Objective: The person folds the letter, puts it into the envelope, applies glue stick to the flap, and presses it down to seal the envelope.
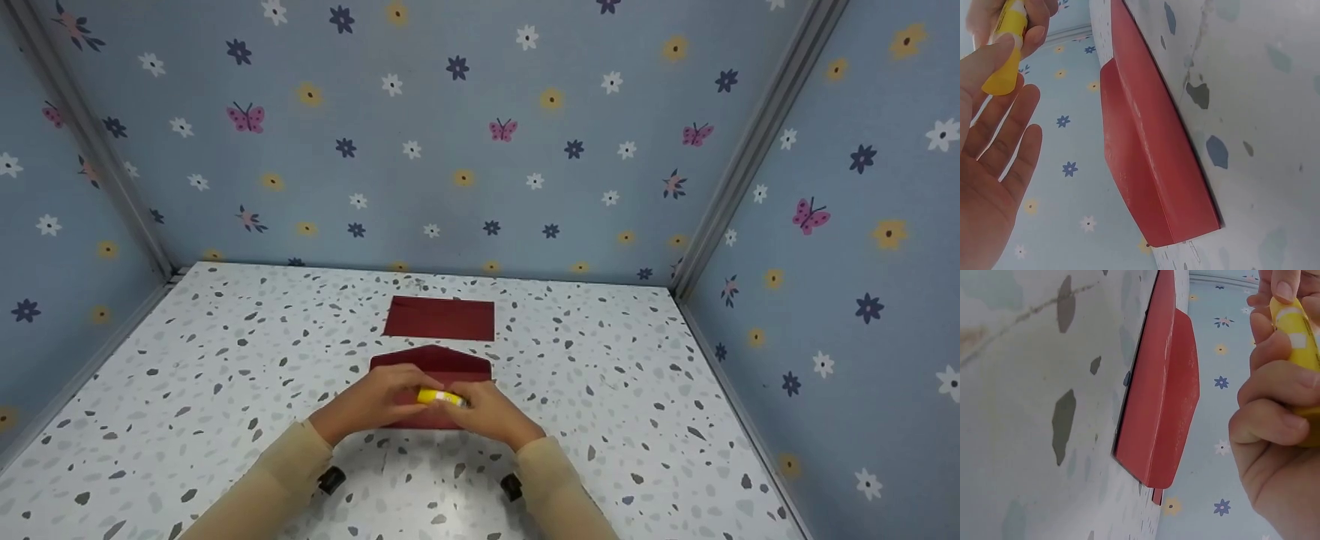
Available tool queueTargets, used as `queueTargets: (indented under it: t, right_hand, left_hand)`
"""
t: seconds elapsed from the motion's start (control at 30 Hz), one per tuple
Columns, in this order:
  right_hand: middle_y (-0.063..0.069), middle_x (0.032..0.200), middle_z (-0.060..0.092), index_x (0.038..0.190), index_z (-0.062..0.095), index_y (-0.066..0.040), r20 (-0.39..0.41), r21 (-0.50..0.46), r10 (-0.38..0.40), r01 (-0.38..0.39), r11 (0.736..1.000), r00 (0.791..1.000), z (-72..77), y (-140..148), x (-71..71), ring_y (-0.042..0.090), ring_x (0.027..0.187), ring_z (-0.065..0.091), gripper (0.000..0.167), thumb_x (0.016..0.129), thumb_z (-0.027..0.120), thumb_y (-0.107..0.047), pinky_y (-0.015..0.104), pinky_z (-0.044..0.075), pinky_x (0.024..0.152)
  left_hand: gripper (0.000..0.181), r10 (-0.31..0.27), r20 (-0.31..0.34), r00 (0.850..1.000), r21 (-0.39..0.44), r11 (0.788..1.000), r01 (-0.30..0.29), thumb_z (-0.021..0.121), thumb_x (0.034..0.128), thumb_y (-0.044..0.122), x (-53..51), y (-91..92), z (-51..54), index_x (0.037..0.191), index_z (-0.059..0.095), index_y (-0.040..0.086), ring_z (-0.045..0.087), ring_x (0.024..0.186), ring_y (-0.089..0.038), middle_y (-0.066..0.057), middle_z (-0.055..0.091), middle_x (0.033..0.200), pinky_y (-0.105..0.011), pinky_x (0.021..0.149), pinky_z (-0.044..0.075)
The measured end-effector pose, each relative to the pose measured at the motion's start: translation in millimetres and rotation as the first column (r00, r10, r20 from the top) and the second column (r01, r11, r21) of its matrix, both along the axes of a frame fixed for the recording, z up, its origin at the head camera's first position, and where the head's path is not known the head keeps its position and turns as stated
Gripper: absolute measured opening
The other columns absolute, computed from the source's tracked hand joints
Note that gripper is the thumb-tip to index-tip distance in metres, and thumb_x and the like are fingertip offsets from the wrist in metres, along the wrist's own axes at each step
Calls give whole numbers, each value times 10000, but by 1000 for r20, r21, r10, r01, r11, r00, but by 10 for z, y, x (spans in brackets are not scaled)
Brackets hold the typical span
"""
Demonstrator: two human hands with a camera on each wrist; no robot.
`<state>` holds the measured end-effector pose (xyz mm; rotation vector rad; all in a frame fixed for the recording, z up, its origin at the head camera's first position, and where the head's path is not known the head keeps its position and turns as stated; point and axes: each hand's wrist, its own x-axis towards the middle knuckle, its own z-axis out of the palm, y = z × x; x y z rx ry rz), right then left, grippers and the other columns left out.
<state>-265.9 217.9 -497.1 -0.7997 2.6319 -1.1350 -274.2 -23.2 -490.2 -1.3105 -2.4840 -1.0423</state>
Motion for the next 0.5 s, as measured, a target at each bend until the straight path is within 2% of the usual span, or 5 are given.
queueTargets:
  t: [0.2, 0.33, 0.4, 0.43, 0.5]
  right_hand:
    - [-71, 790, 590, 978, 664, -188, 11, 10, -41, 41, 999, 999, 5, 57, 23, 130, 729, 539, 214, 1001, 589, -387, 315, 473, 674]
    - [-45, 843, 594, 1008, 649, -170, 27, -11, -69, 69, 998, 997, 7, 87, 35, 167, 792, 544, 181, 1000, 590, -340, 352, 458, 719]
    - [-38, 846, 585, 1016, 639, -177, 36, -25, -80, 80, 996, 996, 7, 92, 36, 177, 807, 544, 203, 1004, 585, -372, 359, 455, 728]
    - [-35, 851, 583, 1026, 635, -185, 39, -36, -82, 84, 996, 996, 7, 94, 34, 179, 815, 545, 210, 1006, 583, -387, 360, 454, 734]
    - [-32, 861, 577, 1046, 624, -197, 33, -57, -86, 88, 994, 996, 1, 95, 31, 180, 821, 543, 224, 1005, 585, -414, 358, 456, 733]
  left_hand:
    - [280, 37, 54, 998, 60, 997, -40, 760, 914, 189, 2, -98, 6, 1179, 713, 112, 619, 903, -107, 34, 681, 1086, -224, 810, 541]
    - [262, 71, 184, 980, 148, 984, -99, 754, 918, 168, -1, -156, -10, 1165, 686, 113, 624, 887, -115, 40, 673, 1061, -276, 813, 555]
    - [252, 77, 301, 951, 193, 971, -140, 732, 936, 178, 5, -171, -23, 1172, 663, 124, 629, 900, -123, 34, 669, 1064, -289, 831, 551]
    - [253, 73, 364, 929, 219, 962, -162, 721, 944, 183, 7, -176, -32, 1177, 646, 119, 637, 923, -126, 9, 669, 1077, -290, 846, 547]
    - [274, 39, 501, 865, 281, 937, -205, 705, 955, 186, 13, -185, -48, 1191, 603, 93, 653, 975, -154, -68, 667, 1120, -309, 873, 542]
